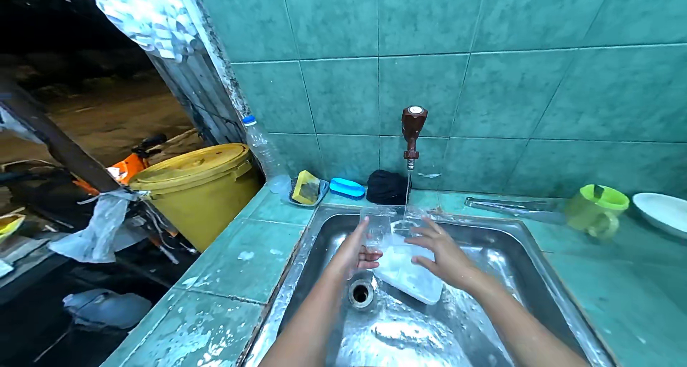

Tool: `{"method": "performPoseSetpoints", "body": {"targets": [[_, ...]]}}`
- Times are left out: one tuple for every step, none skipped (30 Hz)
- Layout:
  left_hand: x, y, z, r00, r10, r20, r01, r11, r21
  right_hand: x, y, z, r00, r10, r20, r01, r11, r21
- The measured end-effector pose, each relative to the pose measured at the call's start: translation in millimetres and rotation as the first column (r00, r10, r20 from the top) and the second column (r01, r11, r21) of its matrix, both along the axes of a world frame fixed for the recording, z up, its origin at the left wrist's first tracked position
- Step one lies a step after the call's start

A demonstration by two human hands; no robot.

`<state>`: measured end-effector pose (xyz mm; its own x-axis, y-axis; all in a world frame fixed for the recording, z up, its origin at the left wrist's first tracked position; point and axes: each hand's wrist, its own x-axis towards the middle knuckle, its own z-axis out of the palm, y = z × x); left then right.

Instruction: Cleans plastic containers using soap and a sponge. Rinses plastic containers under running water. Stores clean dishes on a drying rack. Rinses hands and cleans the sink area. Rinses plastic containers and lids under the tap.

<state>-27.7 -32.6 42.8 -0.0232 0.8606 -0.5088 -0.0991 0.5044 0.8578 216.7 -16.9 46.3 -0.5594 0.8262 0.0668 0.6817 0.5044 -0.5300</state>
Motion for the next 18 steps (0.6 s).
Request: {"method": "performPoseSetpoints", "body": {"targets": [[-2.9, -2.4, -3.2, 1.000, -0.007, 0.004, 0.007, 1.000, 0.003, -2.8, -1.4, -1.4, 1.000, -0.015, 0.025, 0.015, 1.000, 0.019], [-5.3, -5.4, -5.0, 1.000, -0.013, 0.011, 0.013, 1.000, 0.013, -4.6, -1.2, -0.9, 0.998, -0.042, 0.037, 0.040, 0.999, 0.035], [-7.5, -8.4, -4.6, 1.000, -0.013, 0.025, 0.012, 0.999, 0.030, -6.0, 0.4, 2.9, 0.995, -0.074, 0.061, 0.072, 0.997, 0.035], [-9.8, -11.3, -3.0, 1.000, -0.007, 0.030, 0.005, 0.999, 0.048, -7.9, 1.7, 7.5, 0.990, -0.114, 0.086, 0.111, 0.993, 0.042], [-12.3, -14.5, -1.9, 1.000, 0.002, 0.025, -0.003, 0.998, 0.064, -10.4, 1.4, 11.0, 0.982, -0.155, 0.107, 0.149, 0.987, 0.061], [-14.8, -17.5, -1.8, 1.000, 0.010, 0.013, -0.011, 0.997, 0.081, -12.7, 0.1, 13.0, 0.979, -0.174, 0.110, 0.166, 0.983, 0.078], [-17.2, -20.4, -1.9, 1.000, 0.018, 0.002, -0.018, 0.995, 0.094, -14.5, -1.7, 14.4, 0.982, -0.159, 0.100, 0.151, 0.985, 0.079], [-19.7, -23.4, -2.3, 0.999, 0.031, -0.016, -0.030, 0.994, 0.105, -15.7, -3.2, 15.3, 0.989, -0.124, 0.083, 0.118, 0.991, 0.066], [-22.0, -26.7, -3.0, 0.998, 0.044, -0.037, -0.039, 0.993, 0.115, -16.1, -3.3, 15.3, 0.993, -0.095, 0.071, 0.092, 0.995, 0.043], [-23.9, -30.1, -4.6, 0.997, 0.059, -0.054, -0.052, 0.991, 0.122, -15.3, -1.9, 14.5, 0.993, -0.096, 0.064, 0.095, 0.995, 0.028], [-25.6, -33.6, -7.0, 0.995, 0.071, -0.066, -0.062, 0.990, 0.127, -13.7, 0.5, 13.4, 0.989, -0.130, 0.074, 0.129, 0.991, 0.030], [-26.8, -37.5, -9.0, 0.994, 0.077, -0.077, -0.066, 0.989, 0.133, -12.4, 2.9, 13.1, 0.978, -0.182, 0.103, 0.178, 0.983, 0.043], [-27.3, -41.8, -9.9, 0.994, 0.079, -0.082, -0.067, 0.988, 0.138, -12.3, 3.8, 13.3, 0.965, -0.226, 0.132, 0.220, 0.974, 0.058], [-27.3, -45.8, -10.1, 0.993, 0.079, -0.085, -0.066, 0.988, 0.142, -12.8, 3.1, 14.0, 0.960, -0.241, 0.146, 0.234, 0.970, 0.061], [-27.2, -49.1, -9.9, 0.993, 0.081, -0.083, -0.068, 0.987, 0.148, -13.4, 2.0, 14.8, 0.967, -0.217, 0.133, 0.212, 0.976, 0.050], [-26.8, -51.8, -10.1, 0.993, 0.084, -0.082, -0.071, 0.986, 0.153, -13.4, 1.3, 15.0, 0.981, -0.172, 0.090, 0.170, 0.985, 0.031], [-26.3, -54.4, -11.2, 0.993, 0.084, -0.084, -0.069, 0.985, 0.159, -12.4, 1.7, 14.8, 0.990, -0.141, 0.021, 0.141, 0.990, 0.001], [-25.6, -57.0, -12.2, 0.993, 0.080, -0.090, -0.065, 0.984, 0.163, -10.5, 3.3, 15.7, 0.988, -0.142, -0.063, 0.139, 0.989, -0.052]]}}
